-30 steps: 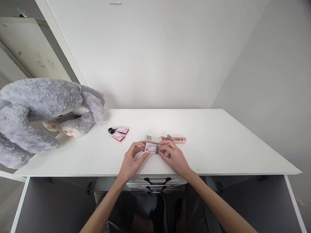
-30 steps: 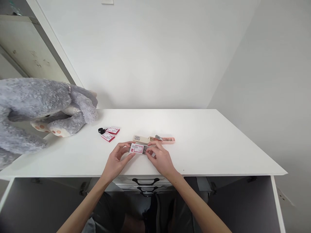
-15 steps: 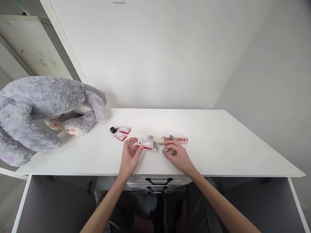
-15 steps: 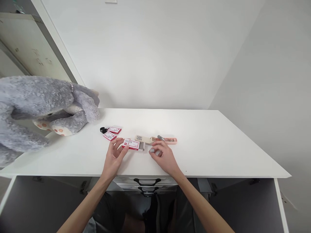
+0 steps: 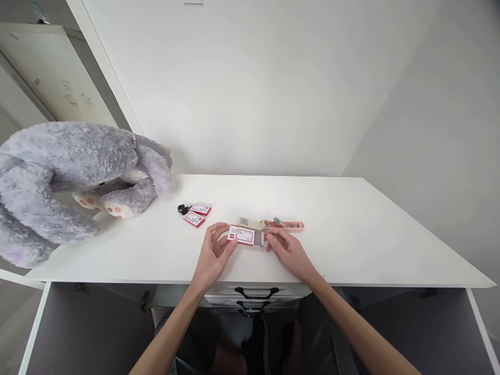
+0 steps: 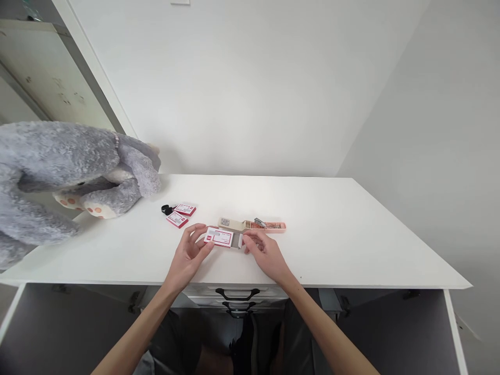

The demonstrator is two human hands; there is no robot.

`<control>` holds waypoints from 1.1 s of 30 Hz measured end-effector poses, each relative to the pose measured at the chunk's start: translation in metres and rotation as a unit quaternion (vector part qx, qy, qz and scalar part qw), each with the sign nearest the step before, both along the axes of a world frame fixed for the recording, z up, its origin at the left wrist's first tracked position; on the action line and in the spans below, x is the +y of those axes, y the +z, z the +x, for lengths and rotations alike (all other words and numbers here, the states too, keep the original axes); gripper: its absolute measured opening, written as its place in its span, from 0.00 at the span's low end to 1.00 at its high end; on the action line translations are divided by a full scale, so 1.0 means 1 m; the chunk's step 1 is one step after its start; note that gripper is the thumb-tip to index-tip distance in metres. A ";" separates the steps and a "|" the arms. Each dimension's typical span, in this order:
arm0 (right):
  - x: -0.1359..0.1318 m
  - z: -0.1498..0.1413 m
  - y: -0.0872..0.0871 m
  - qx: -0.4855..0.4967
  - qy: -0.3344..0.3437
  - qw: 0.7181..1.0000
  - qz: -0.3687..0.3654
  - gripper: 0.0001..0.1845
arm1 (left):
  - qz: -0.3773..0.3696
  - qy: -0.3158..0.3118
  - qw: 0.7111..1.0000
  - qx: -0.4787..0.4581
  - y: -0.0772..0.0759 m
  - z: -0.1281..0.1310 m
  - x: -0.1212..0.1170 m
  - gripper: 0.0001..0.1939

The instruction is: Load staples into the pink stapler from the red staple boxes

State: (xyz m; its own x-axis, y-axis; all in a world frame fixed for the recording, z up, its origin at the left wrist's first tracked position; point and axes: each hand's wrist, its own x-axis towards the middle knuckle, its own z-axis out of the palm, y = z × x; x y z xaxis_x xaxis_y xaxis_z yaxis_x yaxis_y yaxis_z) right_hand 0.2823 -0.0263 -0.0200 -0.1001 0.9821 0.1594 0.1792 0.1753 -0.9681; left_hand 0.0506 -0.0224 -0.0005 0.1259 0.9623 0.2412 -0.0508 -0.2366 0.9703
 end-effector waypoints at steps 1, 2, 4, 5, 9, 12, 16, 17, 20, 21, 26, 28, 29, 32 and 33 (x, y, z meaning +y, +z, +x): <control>-0.001 0.000 0.001 0.006 0.019 1.000 -0.009 0.20 | -0.002 -0.015 1.000 -0.001 0.000 0.000 0.000 0.25; -0.001 0.001 0.003 0.008 0.037 0.999 -0.015 0.21 | -0.004 -0.027 1.000 -0.002 0.001 0.000 -0.001 0.25; -0.003 0.001 0.005 0.008 0.066 0.998 -0.018 0.21 | -0.007 -0.045 0.999 -0.002 0.001 0.000 -0.002 0.26; -0.003 0.002 0.006 0.010 0.076 0.997 -0.018 0.21 | -0.007 -0.053 0.999 0.002 0.001 0.000 -0.002 0.26; -0.005 0.003 0.007 0.032 0.088 0.995 -0.027 0.19 | -0.016 -0.112 0.993 0.037 0.002 -0.002 -0.003 0.24; -0.006 0.004 0.007 0.052 0.108 0.991 -0.055 0.19 | -0.041 -0.162 0.984 0.060 0.004 -0.003 -0.003 0.24; -0.006 0.004 0.008 0.063 0.119 0.987 -0.085 0.22 | -0.055 -0.178 0.979 0.087 0.006 -0.002 -0.004 0.25; -0.006 0.003 0.008 0.064 0.120 0.987 -0.085 0.22 | -0.052 -0.178 0.979 0.088 0.006 -0.002 -0.004 0.24; -0.006 0.002 0.010 0.073 0.121 0.988 -0.066 0.22 | -0.045 -0.157 0.984 0.076 0.002 -0.001 -0.002 0.24; -0.007 0.002 0.010 0.075 0.117 0.989 -0.058 0.22 | -0.041 -0.138 0.987 0.071 0.000 -0.001 -0.001 0.24; -0.007 0.000 0.009 0.038 0.095 0.994 -0.042 0.20 | 0.010 0.038 0.993 0.115 -0.005 -0.016 0.007 0.24; -0.007 -0.001 0.008 0.016 0.094 0.995 -0.038 0.19 | 0.026 0.104 0.979 0.172 -0.003 -0.033 0.009 0.25; -0.007 -0.001 0.008 0.008 0.093 0.995 -0.037 0.19 | 0.025 0.133 0.970 0.203 -0.002 -0.044 0.011 0.26; -0.007 -0.001 0.006 -0.001 0.092 0.995 -0.036 0.18 | 0.046 0.204 0.938 0.276 0.001 -0.082 0.015 0.27; -0.008 0.000 0.006 -0.002 0.092 0.995 -0.035 0.17 | 0.067 0.213 0.928 0.298 0.001 -0.095 0.017 0.27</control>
State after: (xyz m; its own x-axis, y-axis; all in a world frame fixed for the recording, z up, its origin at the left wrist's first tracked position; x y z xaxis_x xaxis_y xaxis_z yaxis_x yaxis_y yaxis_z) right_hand 0.2818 -0.0338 -0.0138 -0.2789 0.9561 0.0905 0.1543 0.1376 -0.9784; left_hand -0.0445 -0.0050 0.0005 -0.1096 0.9214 0.3729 0.6109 -0.2335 0.7565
